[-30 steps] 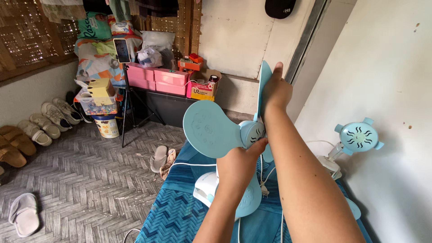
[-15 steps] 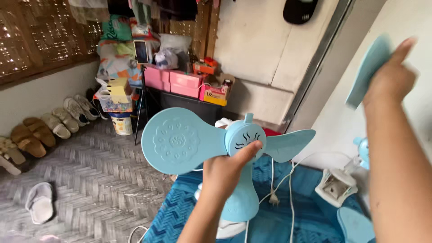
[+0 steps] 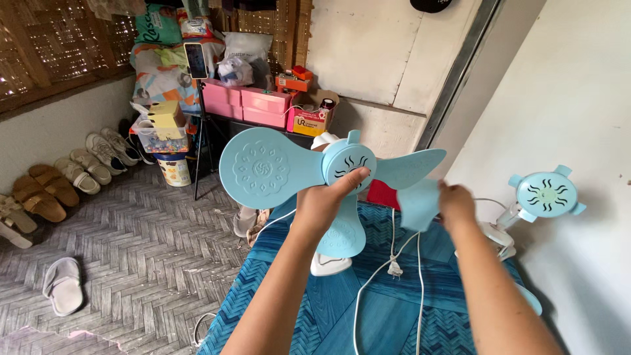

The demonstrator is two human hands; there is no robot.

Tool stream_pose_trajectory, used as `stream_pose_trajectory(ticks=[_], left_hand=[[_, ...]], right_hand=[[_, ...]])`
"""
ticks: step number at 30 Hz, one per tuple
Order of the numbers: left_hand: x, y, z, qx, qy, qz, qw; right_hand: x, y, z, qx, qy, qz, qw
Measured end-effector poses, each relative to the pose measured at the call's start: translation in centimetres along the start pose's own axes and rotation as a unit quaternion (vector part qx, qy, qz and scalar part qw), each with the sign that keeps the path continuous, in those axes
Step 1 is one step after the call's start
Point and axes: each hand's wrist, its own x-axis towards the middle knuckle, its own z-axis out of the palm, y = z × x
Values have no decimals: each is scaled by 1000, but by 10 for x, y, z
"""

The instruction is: The person disassembles a small clip-on electric fan on a bed, detaching the front grille and blades by hand and setting the parts on the bed, then handles the power cord and reattaches the blades to the fan hub, working between two fan units.

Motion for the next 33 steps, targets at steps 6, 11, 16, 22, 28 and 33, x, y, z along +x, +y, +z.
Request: stream_pose_trajectory(ticks=[6,11,16,22,28,33], left_hand=[[-9,-13,0,40,22,-103,994],[-15,-28,4,37,10,-54,998],[-23,-37,11,74,-19,-65,995],[-26,-39,9,46,-1,-67,997],[-23,-39,10,89,1,-81,993],[-24,-45,7,130,15,-93,987]], right_hand=[[-64,38,50,-81,18,-119,989],[-93,60,77,-95,-7,-124,988],[-117,66,88,-62,-59,-93,992],[-127,74,82,-19,-26,-90,995],[-136,68,73,173,-74,-40,981],[-153,30,51,448,-193,19,873]])
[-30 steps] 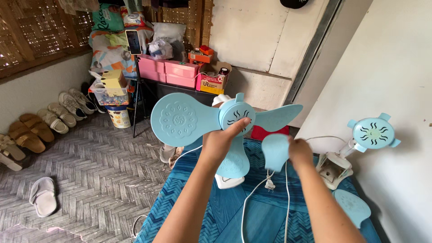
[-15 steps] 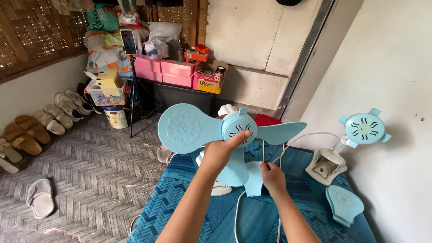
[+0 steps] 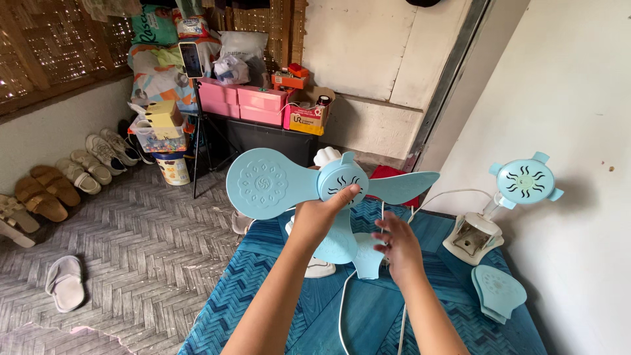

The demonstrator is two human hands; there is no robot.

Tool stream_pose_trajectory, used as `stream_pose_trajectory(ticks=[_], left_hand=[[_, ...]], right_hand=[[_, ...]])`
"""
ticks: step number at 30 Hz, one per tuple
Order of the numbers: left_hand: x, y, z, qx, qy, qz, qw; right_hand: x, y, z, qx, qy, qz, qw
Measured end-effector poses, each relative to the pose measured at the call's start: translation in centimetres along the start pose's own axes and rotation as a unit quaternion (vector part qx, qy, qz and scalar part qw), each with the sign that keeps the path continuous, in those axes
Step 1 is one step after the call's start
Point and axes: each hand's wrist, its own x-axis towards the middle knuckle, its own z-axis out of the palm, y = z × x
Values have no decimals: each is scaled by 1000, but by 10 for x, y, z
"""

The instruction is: The person disassembles a small clip-on electric fan on a bed, detaching the front grille and blades by hand and setting the parts on the bed, then handles the power cord and reattaches the blades to the fan hub, working between two fan units.

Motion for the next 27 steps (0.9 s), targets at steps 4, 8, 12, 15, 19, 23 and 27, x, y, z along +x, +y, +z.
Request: stream_pose_trajectory(ticks=[4,8,12,15,19,23,27], left_hand=[[1,-18,-9,20,-30,-72,997],[-9,-36,-31,8,-55,-30,998],[-25,-43,-75,-66,-32,25,997],[-23,-35,-106,-182,73,13,980],[-2,-6,-130,-163,160,116,967],[10,34,-123,-66,152,147,975],[14,63,-91,145,78,168,972]], right_hand=[[-6,-32,25,124,-53,18,991],[-6,-53,36,187,-97,23,977],[3,-69,38,216,-110,10,970],[12,-77,39,203,-91,0,975],[21,-89,41,204,-90,-31,974],[24,-107,43,186,-78,-45,978],[23,-126,50,172,-71,-54,981]])
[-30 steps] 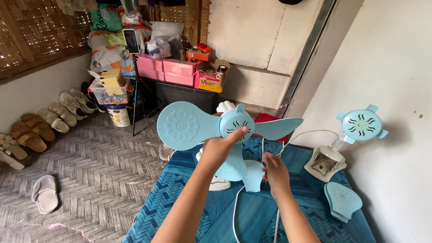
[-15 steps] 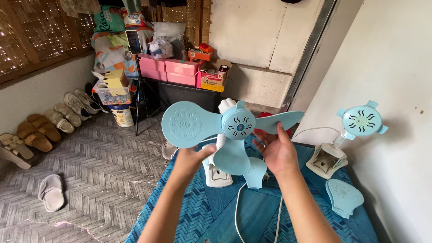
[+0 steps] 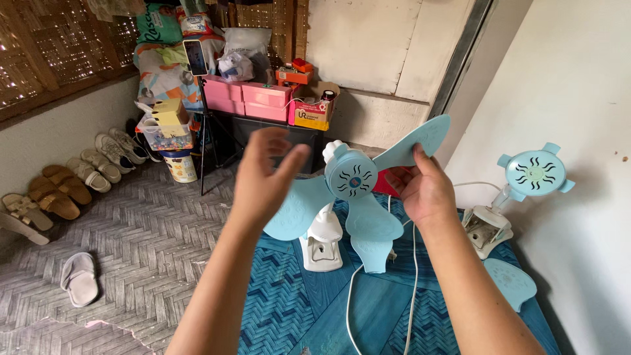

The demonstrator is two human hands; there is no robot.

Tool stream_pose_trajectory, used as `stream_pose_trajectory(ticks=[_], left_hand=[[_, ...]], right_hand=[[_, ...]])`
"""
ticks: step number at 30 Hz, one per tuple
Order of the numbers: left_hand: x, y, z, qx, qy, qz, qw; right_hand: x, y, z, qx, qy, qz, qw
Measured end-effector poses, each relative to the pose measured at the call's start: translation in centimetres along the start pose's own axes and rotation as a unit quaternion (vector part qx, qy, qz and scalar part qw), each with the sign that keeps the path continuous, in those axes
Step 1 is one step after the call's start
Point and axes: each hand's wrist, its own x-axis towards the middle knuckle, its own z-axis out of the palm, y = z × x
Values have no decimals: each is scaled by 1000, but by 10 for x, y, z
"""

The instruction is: The person disassembles a small clip-on electric fan on a bed, detaching the front grille and blades by hand and setting the parts on the bed, then handles the power cord and reattaches the blades to the fan hub, working between two fan units.

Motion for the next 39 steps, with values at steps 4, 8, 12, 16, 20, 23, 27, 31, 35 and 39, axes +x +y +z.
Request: stream_pose_trajectory(ticks=[4,8,12,16,20,23,27,31,35,39], left_hand=[[6,19,29,72,-103,-29,992],[10,26,47,64,-157,-83,982],[15,25,52,46,-198,-131,970],[14,19,53,39,-214,-190,957],[3,9,57,-9,-212,-170,962],[-4,2,61,-152,-201,-162,954],[-9,-5,64,-268,-212,-170,924],[-12,1,77,-199,-155,-180,951],[-15,11,81,-149,-133,-189,961],[-13,16,80,-114,-146,-225,957]], right_hand=[[-2,-12,17,-18,15,-5,1000],[-4,-21,31,-47,11,-17,999],[0,-29,44,-79,10,-40,996],[8,-32,60,-77,18,-53,995],[13,-32,77,-82,-11,-59,995],[12,-29,85,-81,24,-55,995],[16,-23,92,-18,103,-16,994],[26,-15,94,10,133,-26,991],[35,-19,93,37,141,-61,987],[48,-31,94,3,205,-74,976]])
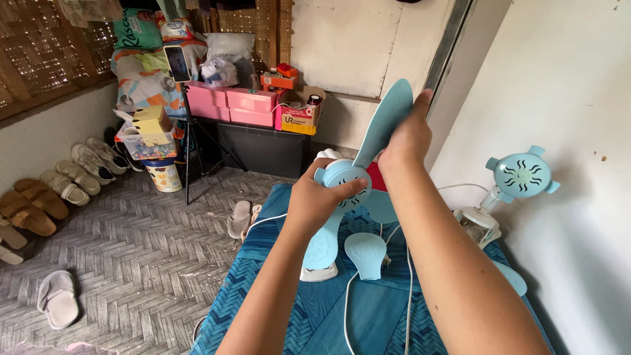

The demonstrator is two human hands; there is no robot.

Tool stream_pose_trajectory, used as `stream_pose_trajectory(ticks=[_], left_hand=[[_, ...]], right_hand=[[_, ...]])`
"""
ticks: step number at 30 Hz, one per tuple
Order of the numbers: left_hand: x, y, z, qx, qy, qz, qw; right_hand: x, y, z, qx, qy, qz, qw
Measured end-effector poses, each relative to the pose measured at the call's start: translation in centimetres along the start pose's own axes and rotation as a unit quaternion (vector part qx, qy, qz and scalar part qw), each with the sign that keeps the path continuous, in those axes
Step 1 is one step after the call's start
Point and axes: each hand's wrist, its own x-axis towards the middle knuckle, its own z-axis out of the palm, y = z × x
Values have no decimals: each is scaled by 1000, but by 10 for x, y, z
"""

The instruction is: The person disassembles a small clip-on electric fan on a bed, detaching the front grille and blades by hand and setting the parts on the bed, then handles the power cord and reattaches the blades to the fan hub, working between two fan units.

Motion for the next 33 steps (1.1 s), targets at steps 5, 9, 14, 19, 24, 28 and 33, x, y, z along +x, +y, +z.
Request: stream_pose_trajectory(ticks=[5,9,14,19,24,28,33], left_hand=[[2,-2,-1,3,-1,34,999],[-3,2,1,52,19,53,997],[-17,7,12,158,88,59,982],[-19,6,21,219,139,53,964],[-48,35,11,224,137,43,964],[-93,41,-26,141,131,110,975],[-59,24,-23,56,157,51,985]], right_hand=[[14,7,10,-60,27,-76,995],[9,7,14,-181,69,-86,977],[7,-2,24,-228,104,-31,968],[40,24,25,-282,79,-26,956],[60,13,19,-420,70,-90,900],[125,-108,-53,-109,71,-292,947],[195,-106,-130,-208,155,-233,937]])
